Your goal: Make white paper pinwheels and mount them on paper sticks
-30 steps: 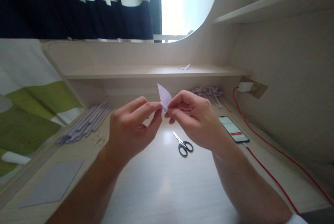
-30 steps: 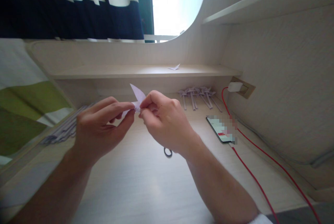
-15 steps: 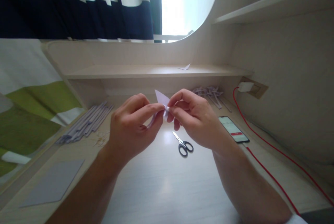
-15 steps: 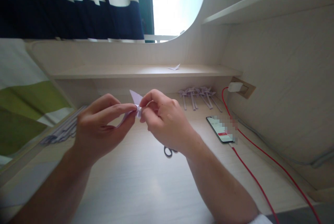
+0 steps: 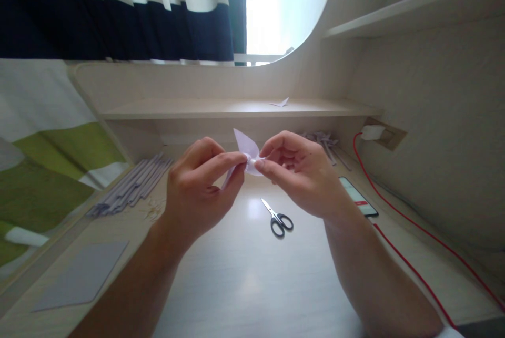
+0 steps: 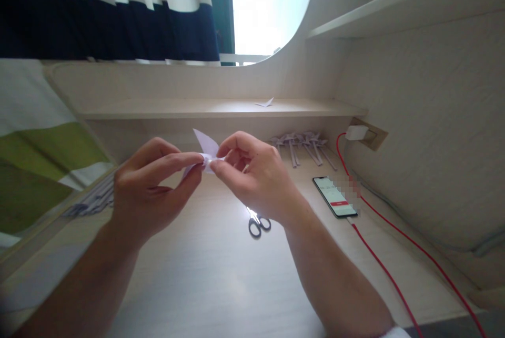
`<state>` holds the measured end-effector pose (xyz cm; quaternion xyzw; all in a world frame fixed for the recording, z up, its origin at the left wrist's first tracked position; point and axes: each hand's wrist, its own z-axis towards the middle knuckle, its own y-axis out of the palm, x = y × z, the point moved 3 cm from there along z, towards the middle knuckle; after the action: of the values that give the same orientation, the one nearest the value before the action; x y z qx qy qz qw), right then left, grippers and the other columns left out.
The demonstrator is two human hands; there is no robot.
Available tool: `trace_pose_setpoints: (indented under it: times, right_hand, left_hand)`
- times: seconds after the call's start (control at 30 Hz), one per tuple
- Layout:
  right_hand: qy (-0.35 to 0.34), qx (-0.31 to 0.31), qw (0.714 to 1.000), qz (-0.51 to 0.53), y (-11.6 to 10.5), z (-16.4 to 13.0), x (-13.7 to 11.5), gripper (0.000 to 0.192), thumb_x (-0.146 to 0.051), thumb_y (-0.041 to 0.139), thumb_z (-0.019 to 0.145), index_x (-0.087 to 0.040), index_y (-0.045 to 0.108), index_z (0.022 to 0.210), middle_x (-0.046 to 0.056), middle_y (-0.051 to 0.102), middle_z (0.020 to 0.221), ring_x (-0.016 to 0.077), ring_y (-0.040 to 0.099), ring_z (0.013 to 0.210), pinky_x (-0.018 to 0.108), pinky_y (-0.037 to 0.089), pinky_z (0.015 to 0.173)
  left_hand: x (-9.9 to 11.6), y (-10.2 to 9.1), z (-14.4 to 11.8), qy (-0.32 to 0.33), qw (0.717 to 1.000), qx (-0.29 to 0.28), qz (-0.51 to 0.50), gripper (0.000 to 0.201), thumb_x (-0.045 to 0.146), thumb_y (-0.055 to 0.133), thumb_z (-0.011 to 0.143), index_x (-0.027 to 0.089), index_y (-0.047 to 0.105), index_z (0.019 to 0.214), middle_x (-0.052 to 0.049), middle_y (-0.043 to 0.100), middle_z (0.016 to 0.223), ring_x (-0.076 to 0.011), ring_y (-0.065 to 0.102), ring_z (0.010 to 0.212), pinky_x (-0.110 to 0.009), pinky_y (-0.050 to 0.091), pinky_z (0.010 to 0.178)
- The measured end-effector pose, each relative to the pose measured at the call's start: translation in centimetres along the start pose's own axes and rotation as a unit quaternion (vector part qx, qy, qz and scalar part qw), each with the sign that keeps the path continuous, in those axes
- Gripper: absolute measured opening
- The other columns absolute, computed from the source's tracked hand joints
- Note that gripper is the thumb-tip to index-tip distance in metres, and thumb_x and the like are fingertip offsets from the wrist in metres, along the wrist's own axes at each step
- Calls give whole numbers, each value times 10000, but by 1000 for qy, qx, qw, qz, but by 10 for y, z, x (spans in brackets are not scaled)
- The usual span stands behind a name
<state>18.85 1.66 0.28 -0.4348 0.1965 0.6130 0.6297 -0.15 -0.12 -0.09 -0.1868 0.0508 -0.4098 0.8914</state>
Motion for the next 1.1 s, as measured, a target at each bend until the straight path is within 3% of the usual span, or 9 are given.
trace_pose_setpoints:
  times: [0.23, 0.33, 0.5, 0.67, 0.8, 1.1]
  right_hand:
    - [-58, 15, 998, 5, -6, 6, 2, 116, -290, 801, 922, -217, 782, 1009, 13, 783, 968, 162, 718, 875, 276, 538, 725]
    - [-87, 15, 996, -30, -4, 5, -3, 156, -290, 824, 909, -227, 794, 1048, 8, 791, 972, 152, 703, 846, 288, 519, 725]
    - [-133, 49, 987, -83, -3, 2, -11, 147, -213, 834, 890, -221, 808, 1034, 8, 758, 953, 157, 671, 887, 305, 512, 765]
    - [-148, 20, 985, -87, -3, 1, -11, 226, -203, 809, 904, -224, 794, 1128, 22, 752, 1032, 164, 684, 933, 322, 533, 825]
    - [-154, 16, 982, -110, -4, 1, -9, 169, -192, 810, 894, -212, 809, 1061, 35, 751, 988, 182, 688, 929, 344, 541, 828]
    - [-191, 68, 970, -133, 2, 0, -9, 64, -173, 821, 888, -213, 819, 938, 33, 742, 889, 182, 685, 847, 346, 540, 770]
  left_hand:
    - [-2, -2, 0, -40, 998, 27, -47, 180, 94, 797, 863, 225, 799, 986, 11, 601, 786, -98, 546, 663, -250, 424, 576]
    - [-3, -3, -1, -43, 997, 35, -57, 200, 90, 794, 867, 239, 798, 1002, 14, 604, 793, -98, 551, 672, -252, 429, 583]
    - [-4, -5, -1, -32, 998, 38, -44, 210, 93, 803, 865, 248, 797, 1006, 11, 615, 806, -104, 566, 681, -262, 442, 599]
    - [-5, -5, -1, 1, 998, 29, -48, 248, 78, 812, 859, 262, 801, 1025, 11, 619, 828, -103, 579, 690, -245, 430, 583]
    - [-5, -4, -1, 5, 999, 23, -43, 236, 74, 815, 856, 243, 804, 1020, 6, 624, 822, -103, 577, 689, -246, 436, 588]
    - [-2, -1, -2, -11, 1000, 12, -25, 132, 101, 785, 862, 184, 798, 963, -21, 652, 806, -136, 596, 689, -293, 473, 607]
